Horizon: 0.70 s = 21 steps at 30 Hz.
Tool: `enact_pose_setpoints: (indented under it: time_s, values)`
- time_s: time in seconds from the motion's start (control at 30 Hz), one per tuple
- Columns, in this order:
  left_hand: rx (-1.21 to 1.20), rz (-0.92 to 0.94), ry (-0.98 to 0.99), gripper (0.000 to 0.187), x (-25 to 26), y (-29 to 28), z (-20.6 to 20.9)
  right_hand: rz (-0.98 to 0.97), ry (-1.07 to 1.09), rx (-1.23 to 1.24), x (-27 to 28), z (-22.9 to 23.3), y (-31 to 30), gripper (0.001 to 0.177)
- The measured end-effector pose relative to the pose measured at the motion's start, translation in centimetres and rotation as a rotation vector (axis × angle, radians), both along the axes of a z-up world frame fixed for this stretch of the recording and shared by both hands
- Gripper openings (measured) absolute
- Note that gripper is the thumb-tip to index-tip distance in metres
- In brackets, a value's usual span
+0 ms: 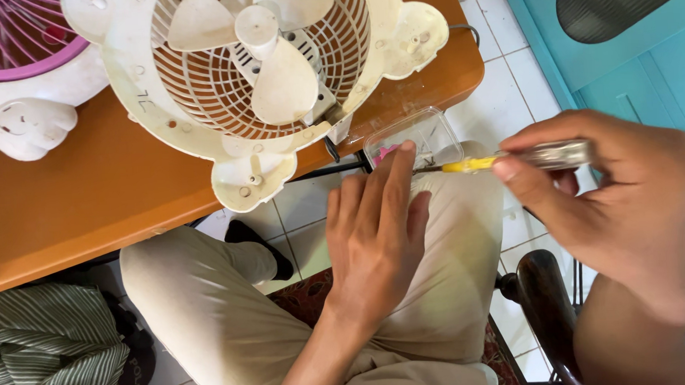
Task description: The person uses a screwdriver to loosen and tighten screws on the internal components of a disassembled electric fan. They rotate the fan housing to access different areas and repeatedly adjust the central motor and blade assembly.
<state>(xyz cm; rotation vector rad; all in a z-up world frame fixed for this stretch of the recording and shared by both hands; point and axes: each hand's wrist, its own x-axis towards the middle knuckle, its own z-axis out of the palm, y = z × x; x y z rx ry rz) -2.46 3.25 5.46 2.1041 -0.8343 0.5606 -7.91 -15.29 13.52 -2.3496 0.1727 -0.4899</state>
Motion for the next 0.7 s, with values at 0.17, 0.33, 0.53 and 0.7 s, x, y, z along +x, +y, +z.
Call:
enact_pose_setpoints:
  time_s: [0.17,0.33,0.53,0.7]
  values:
    - [-0.155,-0.02,-0.024,0.046,-1.3,3.0,1.2,0.028,-0.086,0.234,-0.8,-0.9,-1.4,0.014]
    - [-0.352,0.303,0.08,0.02,1.2,8.8,0.9,-0.011,-0.128,0.329,-1.0,-1.0,-1.7,0.012]
    - [-0.6,0.307,0.594,0.057,10.8,12.3,1.7,-0.009,-0.177,0.419,-0.8,-0.9,-0.8,0.013]
    - [-0.588,0.099,0.994,0.049,15.3,12.1,1.7,0.003,-0.2,0.417,-0.6,-1.1,0.0,0.013]
